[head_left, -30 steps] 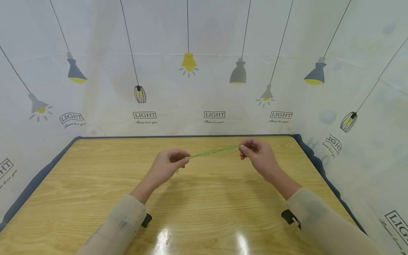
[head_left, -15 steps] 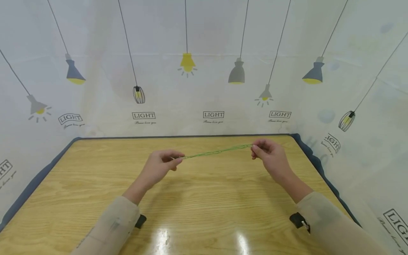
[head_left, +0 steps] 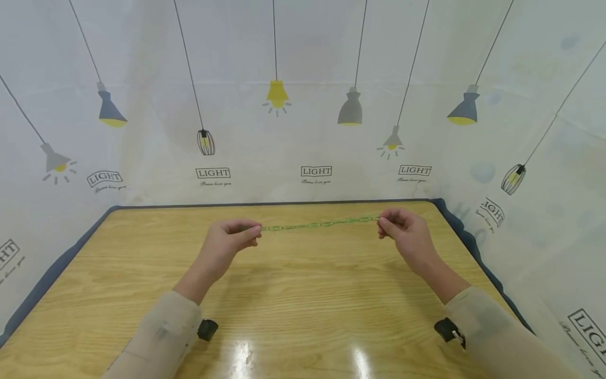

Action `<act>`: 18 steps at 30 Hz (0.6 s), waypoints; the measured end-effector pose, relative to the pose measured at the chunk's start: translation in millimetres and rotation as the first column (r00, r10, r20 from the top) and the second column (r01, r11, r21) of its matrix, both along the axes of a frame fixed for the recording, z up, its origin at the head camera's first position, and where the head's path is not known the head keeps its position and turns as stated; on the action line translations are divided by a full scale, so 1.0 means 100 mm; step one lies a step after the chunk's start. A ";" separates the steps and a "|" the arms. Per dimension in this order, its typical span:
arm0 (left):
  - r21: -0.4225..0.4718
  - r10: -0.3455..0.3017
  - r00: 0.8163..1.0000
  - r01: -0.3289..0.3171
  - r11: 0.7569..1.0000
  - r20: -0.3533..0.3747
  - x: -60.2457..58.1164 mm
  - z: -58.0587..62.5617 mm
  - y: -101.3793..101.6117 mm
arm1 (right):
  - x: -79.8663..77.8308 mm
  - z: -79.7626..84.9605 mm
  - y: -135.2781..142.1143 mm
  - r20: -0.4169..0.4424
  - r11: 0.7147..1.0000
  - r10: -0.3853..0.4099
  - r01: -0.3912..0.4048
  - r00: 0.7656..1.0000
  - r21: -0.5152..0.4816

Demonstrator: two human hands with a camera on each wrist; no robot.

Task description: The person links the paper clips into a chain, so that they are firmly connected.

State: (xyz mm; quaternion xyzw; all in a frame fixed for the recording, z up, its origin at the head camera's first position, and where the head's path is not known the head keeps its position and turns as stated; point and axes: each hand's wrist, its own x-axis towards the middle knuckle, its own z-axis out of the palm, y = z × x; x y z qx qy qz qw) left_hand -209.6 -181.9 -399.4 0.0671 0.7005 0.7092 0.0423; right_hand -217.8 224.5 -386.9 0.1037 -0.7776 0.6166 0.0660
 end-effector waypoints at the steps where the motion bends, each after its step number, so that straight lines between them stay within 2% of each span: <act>1: 0.064 -0.005 1.000 0.005 0.998 0.006 0.00 0.01 0.00 | 0.00 0.00 -0.01 0.002 1.000 -0.001 0.001 1.000 0.000; 4: 0.231 -0.014 1.000 0.009 0.973 0.020 0.00 0.05 0.02 | 0.01 0.00 -0.02 0.011 1.000 -0.005 0.005 1.000 0.000; 7: 0.329 -0.019 0.999 0.005 0.944 0.039 -0.01 0.07 0.03 | 0.01 -0.01 -0.03 0.030 1.000 -0.008 0.008 1.000 0.004; 13: 0.423 -0.025 0.997 -0.010 0.906 0.078 -0.02 0.10 0.05 | -0.01 -0.06 -0.04 0.052 1.000 -0.010 0.009 0.999 0.013; 15: 0.442 -0.035 0.997 0.001 0.897 0.068 -0.02 0.11 0.06 | -0.01 -0.07 -0.05 0.050 1.000 -0.009 0.008 0.999 0.019; 18: 0.441 -0.041 0.999 0.025 0.897 0.027 0.00 0.13 0.08 | -0.01 -0.06 -0.06 0.050 1.000 -0.001 0.000 0.999 0.025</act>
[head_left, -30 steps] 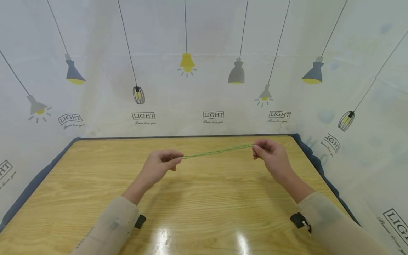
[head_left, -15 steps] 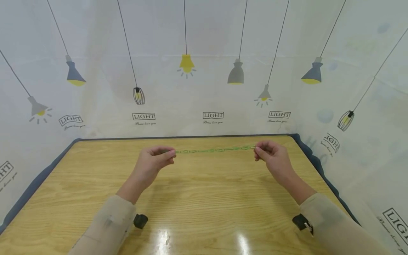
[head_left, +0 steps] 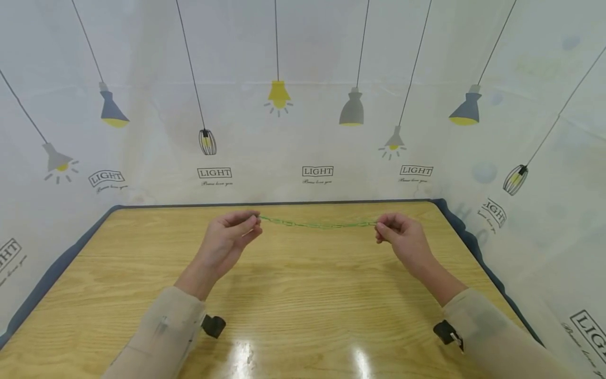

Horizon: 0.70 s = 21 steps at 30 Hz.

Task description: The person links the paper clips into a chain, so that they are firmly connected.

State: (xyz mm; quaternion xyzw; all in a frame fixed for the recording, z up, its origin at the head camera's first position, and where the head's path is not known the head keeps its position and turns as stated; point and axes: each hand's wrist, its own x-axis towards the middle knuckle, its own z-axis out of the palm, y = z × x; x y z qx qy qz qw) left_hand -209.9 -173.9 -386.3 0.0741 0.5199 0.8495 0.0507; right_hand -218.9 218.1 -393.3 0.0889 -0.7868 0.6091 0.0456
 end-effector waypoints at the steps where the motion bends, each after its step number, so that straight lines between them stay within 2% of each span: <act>1: -0.008 0.002 1.000 -0.002 1.000 -0.019 0.00 0.00 0.02 | 0.00 0.01 -0.01 -0.002 1.000 0.004 -0.004 1.000 0.002; 4: -0.087 0.013 0.995 -0.022 0.996 -0.100 0.00 0.03 0.09 | 0.00 0.04 -0.06 -0.005 1.000 0.023 -0.023 1.000 -0.004; 7: -0.211 0.029 0.983 -0.068 0.975 -0.180 -0.01 0.05 0.18 | 0.00 0.09 -0.14 -0.005 0.999 0.047 -0.047 0.999 -0.022; 10: -0.328 0.031 0.973 -0.106 0.939 -0.228 -0.03 0.08 0.27 | -0.02 0.15 -0.23 0.001 0.996 0.078 -0.078 0.997 -0.051; 12: -0.388 0.024 0.972 -0.116 0.914 -0.234 -0.03 0.11 0.33 | -0.03 0.18 -0.30 0.005 0.992 0.105 -0.104 0.994 -0.066; 17: -0.505 0.005 0.968 -0.135 0.852 -0.250 -0.03 0.18 0.50 | -0.05 0.22 -0.46 0.003 0.975 0.198 -0.197 0.980 -0.102; 21: -0.593 -0.031 0.954 -0.161 0.789 -0.300 -0.03 0.21 0.63 | -0.04 0.23 -0.59 -0.010 0.961 0.240 -0.239 0.971 -0.141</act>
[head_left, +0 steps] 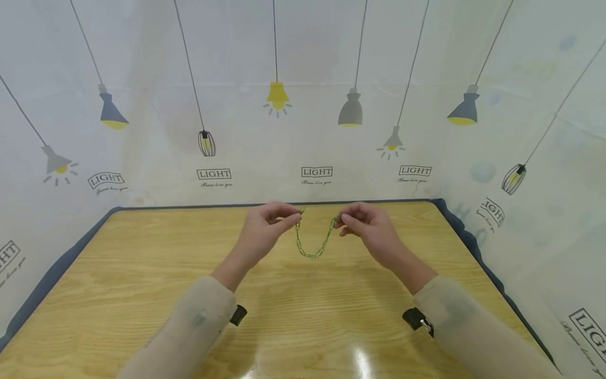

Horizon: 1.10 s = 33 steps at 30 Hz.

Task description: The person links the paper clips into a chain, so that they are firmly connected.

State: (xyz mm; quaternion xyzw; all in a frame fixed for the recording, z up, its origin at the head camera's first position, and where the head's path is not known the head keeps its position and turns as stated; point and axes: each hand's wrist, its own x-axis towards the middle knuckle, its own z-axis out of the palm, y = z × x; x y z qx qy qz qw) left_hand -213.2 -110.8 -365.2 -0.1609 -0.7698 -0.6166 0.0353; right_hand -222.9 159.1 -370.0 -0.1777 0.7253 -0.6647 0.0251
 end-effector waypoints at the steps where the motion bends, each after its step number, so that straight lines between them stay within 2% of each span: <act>1: -0.029 -0.002 1.000 0.001 1.000 -0.021 -0.01 -0.01 0.03 | 0.00 0.00 -0.03 0.000 1.000 0.005 -0.005 1.000 -0.013; 3: -0.085 -0.012 0.996 0.004 0.996 -0.088 -0.02 -0.03 0.09 | 0.00 0.00 -0.08 -0.002 1.000 0.006 -0.006 1.000 -0.023; 5: -0.128 -0.025 0.984 0.002 0.992 -0.176 -0.05 -0.06 0.13 | 0.00 0.01 -0.12 0.000 0.999 0.004 -0.004 1.000 -0.031; 9: -0.187 -0.044 0.938 -0.022 0.982 -0.344 -0.09 -0.10 0.19 | 0.00 0.03 -0.19 -0.002 0.999 -0.001 0.000 1.000 -0.041; 11: -0.208 -0.052 0.918 -0.033 0.978 -0.393 -0.10 -0.11 0.21 | 0.00 0.04 -0.22 0.002 0.999 -0.004 0.004 1.000 -0.051; 19: -0.240 -0.053 0.857 -0.084 0.967 -0.513 -0.11 -0.14 0.25 | 0.01 0.05 -0.28 -0.004 0.996 0.010 -0.010 1.000 -0.093; 27: -0.240 -0.052 0.812 -0.111 0.964 -0.582 -0.10 -0.13 0.28 | 0.02 0.05 -0.29 -0.009 0.996 -0.006 0.005 1.000 -0.089; 33: -0.241 -0.054 0.770 -0.131 0.962 -0.636 -0.11 -0.14 0.29 | 0.02 0.08 -0.29 0.006 0.996 -0.020 0.021 1.000 -0.081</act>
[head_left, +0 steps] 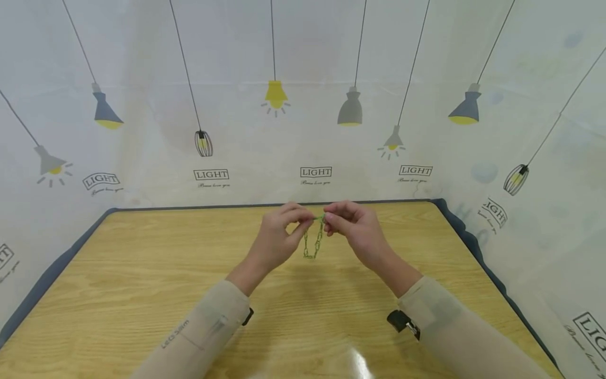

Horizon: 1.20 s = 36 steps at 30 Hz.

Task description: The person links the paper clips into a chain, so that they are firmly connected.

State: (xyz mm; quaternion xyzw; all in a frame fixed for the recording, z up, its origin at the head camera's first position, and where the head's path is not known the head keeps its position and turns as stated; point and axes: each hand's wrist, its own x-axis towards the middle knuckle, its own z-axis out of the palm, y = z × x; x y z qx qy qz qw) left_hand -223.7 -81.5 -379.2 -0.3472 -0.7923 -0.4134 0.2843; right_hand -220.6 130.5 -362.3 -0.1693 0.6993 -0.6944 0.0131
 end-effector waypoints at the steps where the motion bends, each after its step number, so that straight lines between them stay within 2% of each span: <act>1: 0.000 0.000 1.000 0.000 1.000 -0.011 0.00 0.00 0.00 | 0.00 0.00 0.00 0.001 1.000 0.001 -0.001 1.000 -0.001; 10: 0.023 0.002 1.000 -0.001 1.000 -0.031 0.01 -0.01 0.03 | 0.01 -0.03 0.01 -0.018 1.000 0.025 -0.025 1.000 -0.007; 19: 0.035 -0.001 0.999 0.003 0.999 -0.053 0.03 -0.01 0.08 | 0.04 -0.05 0.02 -0.047 0.991 0.072 -0.067 0.996 0.112; 22: 0.047 -0.002 1.000 0.003 0.999 -0.019 0.04 0.00 0.09 | 0.05 -0.06 0.04 -0.032 0.991 0.089 -0.085 0.996 0.106; 25: 0.092 -0.037 0.993 0.027 0.995 0.112 0.05 0.01 0.08 | 0.04 -0.06 0.05 -0.020 0.991 0.106 -0.104 0.994 0.083; 26: 0.117 -0.056 0.983 0.036 0.993 0.177 0.05 0.01 0.07 | 0.04 -0.06 0.07 -0.022 0.991 0.108 -0.106 0.994 0.076; 27: 0.146 -0.077 0.964 0.040 0.988 0.254 0.05 0.02 0.06 | 0.04 -0.06 0.08 -0.032 0.992 0.110 -0.107 0.993 0.073; 28: 0.183 -0.103 0.937 0.042 0.982 0.335 0.06 0.03 0.05 | 0.04 -0.07 0.09 -0.050 0.991 0.113 -0.109 0.992 0.080; 30: 0.253 -0.157 0.864 0.035 0.967 0.479 0.07 0.05 0.03 | 0.03 -0.08 0.12 -0.103 0.988 0.113 -0.101 0.988 0.116; 32: 0.318 -0.212 0.786 0.021 0.948 0.581 0.08 0.08 0.01 | 0.04 -0.10 0.14 -0.188 0.977 0.107 -0.068 0.976 0.201; 34: 0.373 -0.264 0.723 0.010 0.928 0.638 0.08 0.10 -0.01 | 0.04 -0.12 0.16 -0.307 0.951 0.108 -0.008 0.946 0.309; 36: 0.418 -0.312 0.678 0.009 0.909 0.665 0.08 0.12 -0.01 | 0.05 -0.13 0.16 -0.432 0.912 0.117 0.076 0.894 0.404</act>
